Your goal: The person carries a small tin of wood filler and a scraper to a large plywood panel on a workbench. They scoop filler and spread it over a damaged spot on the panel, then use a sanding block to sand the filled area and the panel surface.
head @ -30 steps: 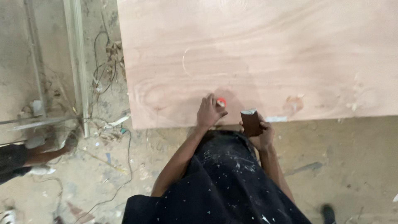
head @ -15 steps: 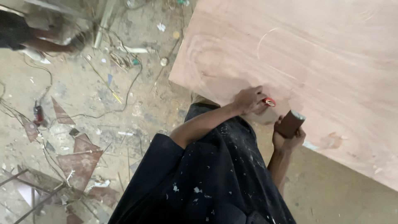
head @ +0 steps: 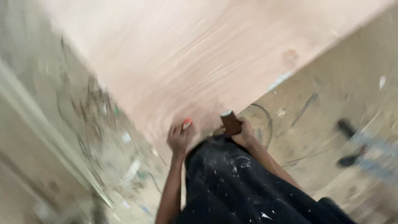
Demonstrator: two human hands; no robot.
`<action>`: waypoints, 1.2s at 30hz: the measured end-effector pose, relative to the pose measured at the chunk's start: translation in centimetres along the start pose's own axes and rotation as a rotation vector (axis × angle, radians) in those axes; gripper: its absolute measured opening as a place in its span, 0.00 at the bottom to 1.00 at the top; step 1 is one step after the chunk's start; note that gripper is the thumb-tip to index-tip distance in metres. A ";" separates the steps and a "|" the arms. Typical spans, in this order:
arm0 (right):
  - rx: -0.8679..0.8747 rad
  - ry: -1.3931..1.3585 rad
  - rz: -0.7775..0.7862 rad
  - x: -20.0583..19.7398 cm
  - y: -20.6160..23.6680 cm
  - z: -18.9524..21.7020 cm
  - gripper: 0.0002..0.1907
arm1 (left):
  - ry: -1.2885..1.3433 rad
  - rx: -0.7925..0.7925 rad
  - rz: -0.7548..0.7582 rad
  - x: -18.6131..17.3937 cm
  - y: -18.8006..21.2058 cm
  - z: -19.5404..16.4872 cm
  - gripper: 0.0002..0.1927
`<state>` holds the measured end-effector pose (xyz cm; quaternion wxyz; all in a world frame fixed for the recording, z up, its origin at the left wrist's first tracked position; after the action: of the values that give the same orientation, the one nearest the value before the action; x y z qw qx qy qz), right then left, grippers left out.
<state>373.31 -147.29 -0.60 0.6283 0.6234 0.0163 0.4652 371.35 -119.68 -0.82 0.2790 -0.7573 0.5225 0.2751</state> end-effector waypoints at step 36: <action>-0.592 -0.564 0.031 -37.8 0.1 83.2 0.24 | -0.035 0.292 0.010 69.8 -31.5 -66.5 0.06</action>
<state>401.75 -234.10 -3.22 0.7534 0.5187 -0.3006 0.2700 430.55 -202.06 0.08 0.3937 -0.7011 0.5560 0.2107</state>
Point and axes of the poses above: each hand's wrist, its own y-axis away from the middle knuckle, its own x-axis out of the palm, z = x × y, the point moved 5 cm from there along -y, towards the middle knuckle, and after that the axes turned 1 degree about -x, right-handed, at the moved point
